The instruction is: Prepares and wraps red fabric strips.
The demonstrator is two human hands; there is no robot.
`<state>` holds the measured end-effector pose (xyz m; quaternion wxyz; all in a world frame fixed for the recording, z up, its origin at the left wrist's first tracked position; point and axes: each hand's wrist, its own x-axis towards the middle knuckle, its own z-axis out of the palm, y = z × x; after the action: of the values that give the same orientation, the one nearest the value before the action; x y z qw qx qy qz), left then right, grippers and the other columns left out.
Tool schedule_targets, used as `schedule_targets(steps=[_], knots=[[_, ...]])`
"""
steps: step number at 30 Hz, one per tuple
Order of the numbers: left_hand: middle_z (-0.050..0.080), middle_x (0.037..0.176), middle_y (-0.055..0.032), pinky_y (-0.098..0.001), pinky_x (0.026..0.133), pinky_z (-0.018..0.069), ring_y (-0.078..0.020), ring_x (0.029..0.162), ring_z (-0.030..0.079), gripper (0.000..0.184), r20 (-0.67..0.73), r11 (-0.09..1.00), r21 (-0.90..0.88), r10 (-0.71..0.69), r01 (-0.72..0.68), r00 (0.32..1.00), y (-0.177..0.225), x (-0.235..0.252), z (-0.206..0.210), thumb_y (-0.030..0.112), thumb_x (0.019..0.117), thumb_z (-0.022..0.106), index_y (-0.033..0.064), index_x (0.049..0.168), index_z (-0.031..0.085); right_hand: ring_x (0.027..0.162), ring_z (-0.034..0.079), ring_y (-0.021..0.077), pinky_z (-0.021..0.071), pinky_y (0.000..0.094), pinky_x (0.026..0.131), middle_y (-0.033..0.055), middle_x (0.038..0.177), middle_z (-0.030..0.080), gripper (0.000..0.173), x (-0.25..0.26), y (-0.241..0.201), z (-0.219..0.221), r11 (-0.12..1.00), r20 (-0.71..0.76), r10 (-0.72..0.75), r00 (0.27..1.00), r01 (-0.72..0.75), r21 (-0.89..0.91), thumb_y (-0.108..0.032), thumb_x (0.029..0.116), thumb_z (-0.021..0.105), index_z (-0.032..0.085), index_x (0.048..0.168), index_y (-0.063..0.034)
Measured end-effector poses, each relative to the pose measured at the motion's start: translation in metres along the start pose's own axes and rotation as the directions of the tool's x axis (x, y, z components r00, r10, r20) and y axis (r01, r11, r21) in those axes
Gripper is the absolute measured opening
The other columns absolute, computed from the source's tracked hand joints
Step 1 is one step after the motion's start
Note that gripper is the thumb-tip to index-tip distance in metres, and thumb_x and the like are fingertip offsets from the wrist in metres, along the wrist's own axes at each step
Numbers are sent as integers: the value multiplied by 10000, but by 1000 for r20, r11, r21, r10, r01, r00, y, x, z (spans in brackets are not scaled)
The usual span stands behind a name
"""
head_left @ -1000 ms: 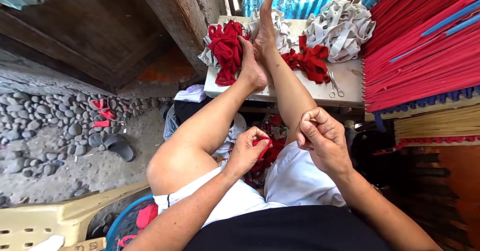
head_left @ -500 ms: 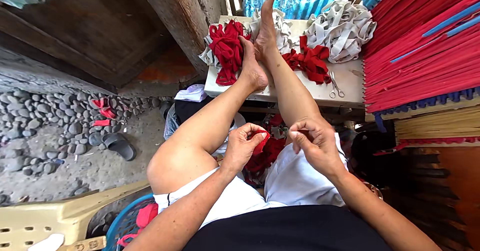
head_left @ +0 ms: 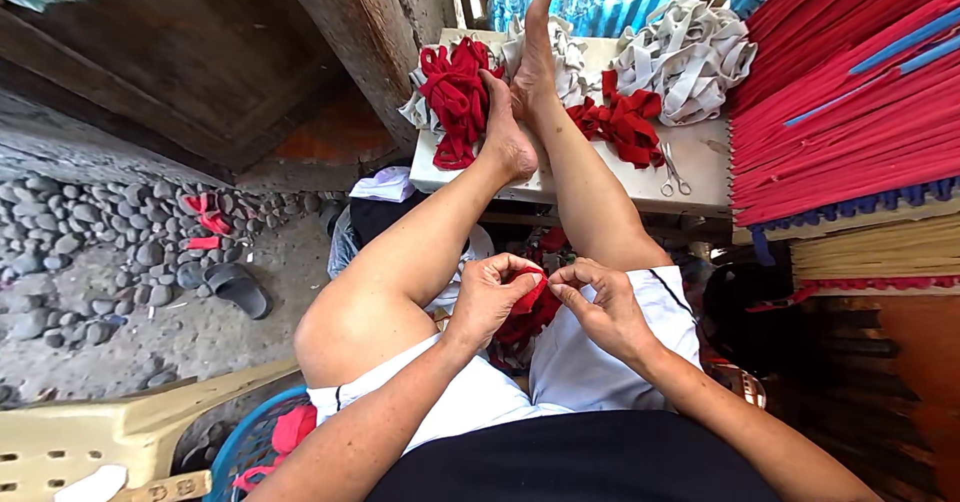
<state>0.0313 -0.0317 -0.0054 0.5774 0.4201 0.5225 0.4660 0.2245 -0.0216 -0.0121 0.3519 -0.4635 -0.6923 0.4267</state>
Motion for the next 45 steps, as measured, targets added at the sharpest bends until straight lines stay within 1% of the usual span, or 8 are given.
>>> schedule_targets(steps=[5,16,30,33,37,39,42,45], knots=[[721,838,-86,-274,702,583,-122,727,672,66,9,998,-37,-46,47,999,2,0,-1,-14,902,735,2,966,742,852,652,85,554,266,792,15,881,690,86,0,-1,-1,1000,14,-6,1000,6,13,-72,935,664,749,945,-58],[722,861,-93,-272,726,587,-121,739,675,78,41,994,-70,-84,87,996,4,1,-3,-20,913,722,-12,990,735,842,647,80,549,260,791,7,864,687,89,-1,-1,-2,1000,17,0,1000,0,29,-71,932,672,760,946,-67],[727,891,-89,-265,737,588,-118,762,681,90,68,996,-33,-79,81,995,6,1,-5,-9,931,705,-6,1015,738,820,648,69,551,244,761,6,863,683,96,-2,-1,-2,999,29,26,999,-27,34,-66,936,664,759,954,-63],[729,904,-82,-268,742,587,-120,776,682,93,83,999,18,-30,29,996,4,1,-6,5,935,707,6,1022,741,804,644,65,550,237,742,6,861,680,99,-2,0,-2,999,29,33,999,-34,27,-69,936,663,758,961,-61],[743,930,-45,-273,755,593,-108,812,699,86,91,978,176,95,-110,991,1,0,-6,45,937,722,44,1017,753,793,632,53,542,228,733,5,868,675,107,-2,0,-1,999,33,53,998,-53,-2,-64,936,651,753,968,-60],[737,974,-19,-273,792,595,-89,870,697,88,99,943,268,176,-197,979,-2,-2,-4,56,945,712,64,1017,762,805,642,51,547,233,745,6,883,683,102,-1,2,0,998,35,65,997,-64,-14,-65,937,649,747,966,-61],[697,934,3,-268,778,564,-73,868,659,121,124,846,411,318,-340,940,-10,-3,-1,79,962,668,91,1015,776,834,660,64,560,248,775,23,900,695,90,-1,6,3,997,44,73,996,-72,-8,-53,946,652,739,966,-50],[656,891,10,-256,760,539,-68,832,626,133,129,777,496,375,-387,918,-14,-5,1,101,970,660,108,1016,785,807,653,68,558,249,756,38,893,687,72,0,9,6,997,32,78,996,-78,-9,-42,945,657,728,954,-33]])
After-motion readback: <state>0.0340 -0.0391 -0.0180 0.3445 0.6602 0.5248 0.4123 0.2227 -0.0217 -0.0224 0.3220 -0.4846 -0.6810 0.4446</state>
